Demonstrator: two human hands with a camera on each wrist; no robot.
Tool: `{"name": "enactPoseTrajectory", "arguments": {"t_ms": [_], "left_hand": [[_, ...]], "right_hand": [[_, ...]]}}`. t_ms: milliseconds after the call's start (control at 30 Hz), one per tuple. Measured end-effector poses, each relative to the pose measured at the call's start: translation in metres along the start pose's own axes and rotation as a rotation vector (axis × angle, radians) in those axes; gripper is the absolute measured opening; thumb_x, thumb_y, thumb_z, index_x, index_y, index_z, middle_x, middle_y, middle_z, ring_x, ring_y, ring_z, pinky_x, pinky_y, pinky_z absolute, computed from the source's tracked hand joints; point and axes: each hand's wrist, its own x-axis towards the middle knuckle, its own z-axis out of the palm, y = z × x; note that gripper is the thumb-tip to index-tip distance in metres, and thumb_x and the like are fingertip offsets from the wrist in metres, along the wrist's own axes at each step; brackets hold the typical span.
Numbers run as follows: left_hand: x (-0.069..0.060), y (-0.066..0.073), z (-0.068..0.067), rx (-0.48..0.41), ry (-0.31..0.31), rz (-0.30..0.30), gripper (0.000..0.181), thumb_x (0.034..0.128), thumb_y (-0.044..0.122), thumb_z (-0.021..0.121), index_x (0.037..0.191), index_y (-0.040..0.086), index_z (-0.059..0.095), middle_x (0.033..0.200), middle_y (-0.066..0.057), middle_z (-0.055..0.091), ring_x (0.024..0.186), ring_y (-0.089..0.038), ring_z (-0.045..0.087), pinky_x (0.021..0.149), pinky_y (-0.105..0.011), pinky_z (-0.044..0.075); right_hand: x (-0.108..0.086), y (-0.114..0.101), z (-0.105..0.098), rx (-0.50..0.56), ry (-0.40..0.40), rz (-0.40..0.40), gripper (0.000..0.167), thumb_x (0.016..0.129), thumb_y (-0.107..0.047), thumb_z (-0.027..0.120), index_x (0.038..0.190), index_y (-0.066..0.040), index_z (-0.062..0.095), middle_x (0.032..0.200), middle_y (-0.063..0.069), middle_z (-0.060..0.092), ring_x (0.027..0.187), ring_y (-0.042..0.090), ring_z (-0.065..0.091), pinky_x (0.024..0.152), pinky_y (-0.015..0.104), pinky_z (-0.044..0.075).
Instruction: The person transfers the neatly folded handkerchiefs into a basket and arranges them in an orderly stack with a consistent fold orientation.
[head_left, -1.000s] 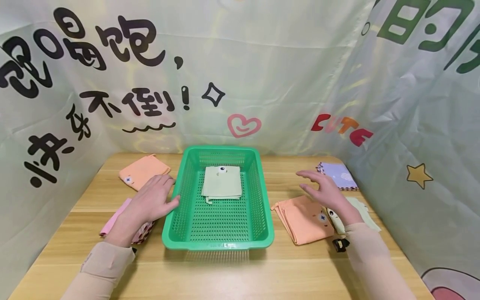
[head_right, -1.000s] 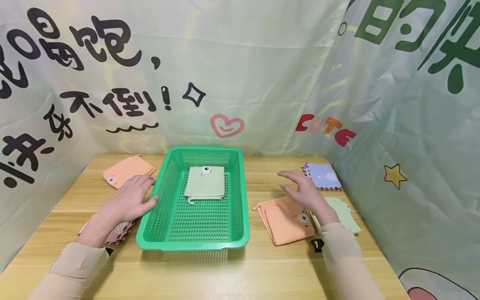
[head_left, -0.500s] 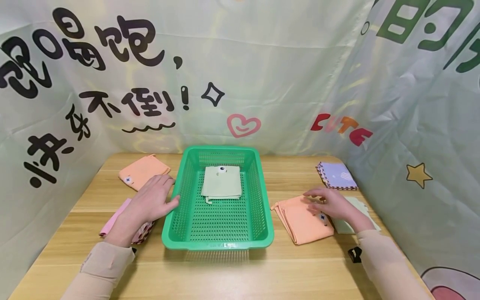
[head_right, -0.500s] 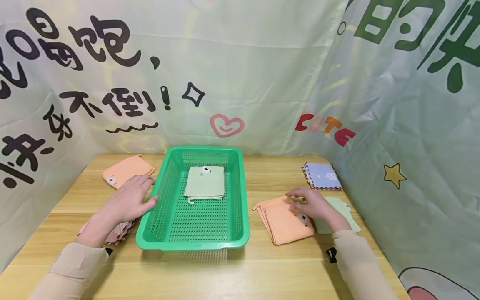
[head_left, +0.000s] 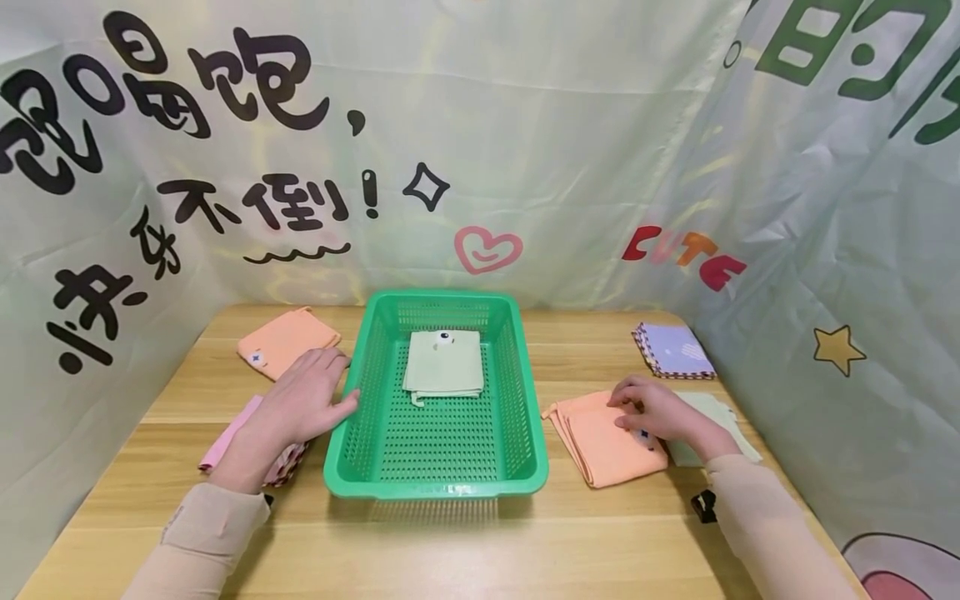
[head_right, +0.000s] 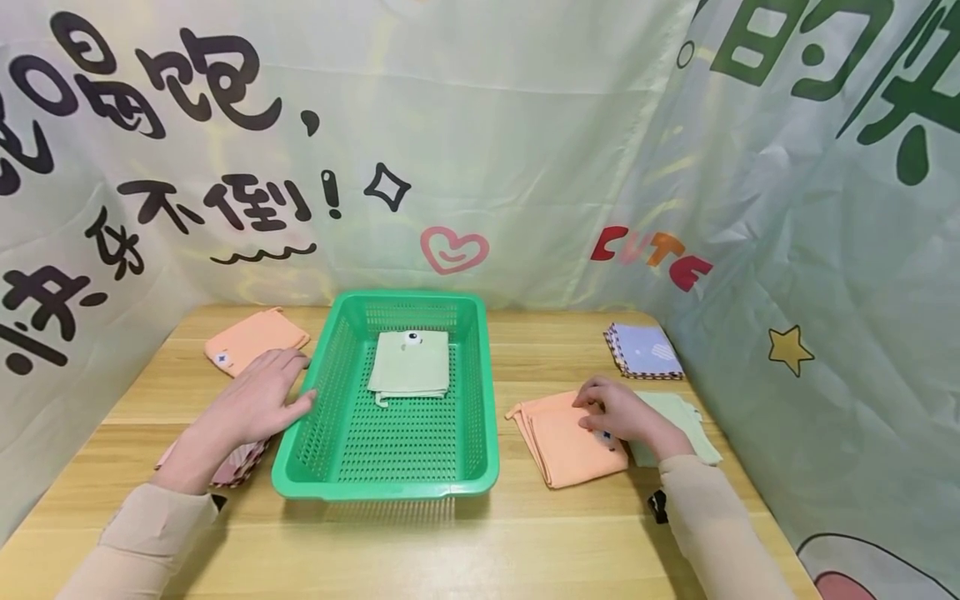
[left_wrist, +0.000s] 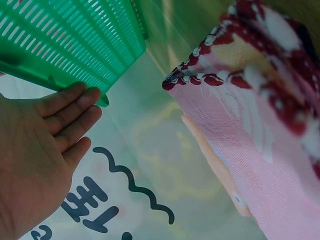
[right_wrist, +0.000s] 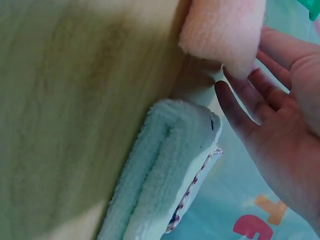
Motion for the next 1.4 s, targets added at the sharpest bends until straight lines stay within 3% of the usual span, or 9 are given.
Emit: {"name": "enactPoseTrajectory", "arguments": {"t_ms": [133, 433, 600, 767, 1067, 1400], "left_hand": [[0.000, 0.000, 0.000, -0.005, 0.006, 0.001, 0.054, 0.0959, 0.036, 0.057, 0.126, -0.009, 0.061, 0.126, -0.023, 0.061, 0.123, -0.042, 0.053, 0.112, -0.056, 0.039], [-0.001, 0.001, -0.001, -0.015, 0.014, 0.002, 0.053, 0.0957, 0.035, 0.057, 0.125, -0.009, 0.061, 0.123, -0.022, 0.061, 0.121, -0.041, 0.054, 0.109, -0.056, 0.041], [0.000, 0.001, -0.001, -0.008, 0.008, 0.003, 0.054, 0.0963, 0.035, 0.057, 0.125, -0.010, 0.061, 0.124, -0.023, 0.061, 0.121, -0.042, 0.054, 0.110, -0.056, 0.040], [0.000, 0.000, 0.000, 0.003, 0.005, 0.008, 0.054, 0.0966, 0.035, 0.057, 0.125, -0.010, 0.061, 0.125, -0.025, 0.060, 0.121, -0.043, 0.054, 0.111, -0.056, 0.040], [-0.001, 0.001, 0.000, -0.004, 0.017, 0.012, 0.053, 0.0960, 0.034, 0.058, 0.124, -0.010, 0.061, 0.123, -0.023, 0.061, 0.121, -0.042, 0.055, 0.110, -0.056, 0.041], [0.000, 0.000, 0.000, 0.003, 0.012, 0.014, 0.053, 0.0961, 0.035, 0.058, 0.124, -0.010, 0.061, 0.123, -0.024, 0.061, 0.118, -0.042, 0.055, 0.109, -0.056, 0.041]], "right_hand": [[0.002, 0.000, 0.000, 0.036, -0.002, 0.006, 0.006, 0.096, -0.011, 0.074, 0.099, -0.012, 0.069, 0.118, 0.009, 0.059, 0.085, 0.015, 0.052, 0.070, 0.030, 0.047], [0.005, 0.001, -0.002, 0.096, -0.024, -0.004, 0.006, 0.102, -0.010, 0.066, 0.104, -0.009, 0.060, 0.096, 0.002, 0.063, 0.077, 0.013, 0.058, 0.067, 0.030, 0.048], [0.012, 0.002, -0.002, 0.031, -0.004, -0.022, 0.005, 0.103, -0.013, 0.064, 0.106, -0.012, 0.060, 0.105, 0.002, 0.069, 0.096, 0.025, 0.068, 0.080, 0.042, 0.055], [0.015, 0.006, 0.002, 0.001, 0.032, -0.069, 0.010, 0.101, -0.013, 0.067, 0.111, -0.010, 0.065, 0.115, 0.009, 0.067, 0.110, 0.036, 0.067, 0.091, 0.053, 0.056], [0.018, 0.010, 0.007, 0.032, 0.047, -0.026, 0.021, 0.101, -0.014, 0.068, 0.121, -0.009, 0.066, 0.111, 0.009, 0.057, 0.079, 0.016, 0.053, 0.070, 0.034, 0.046], [0.020, 0.011, 0.008, 0.043, 0.041, 0.023, 0.031, 0.100, -0.017, 0.070, 0.129, -0.007, 0.066, 0.118, 0.009, 0.061, 0.085, 0.018, 0.055, 0.074, 0.037, 0.048]]}}
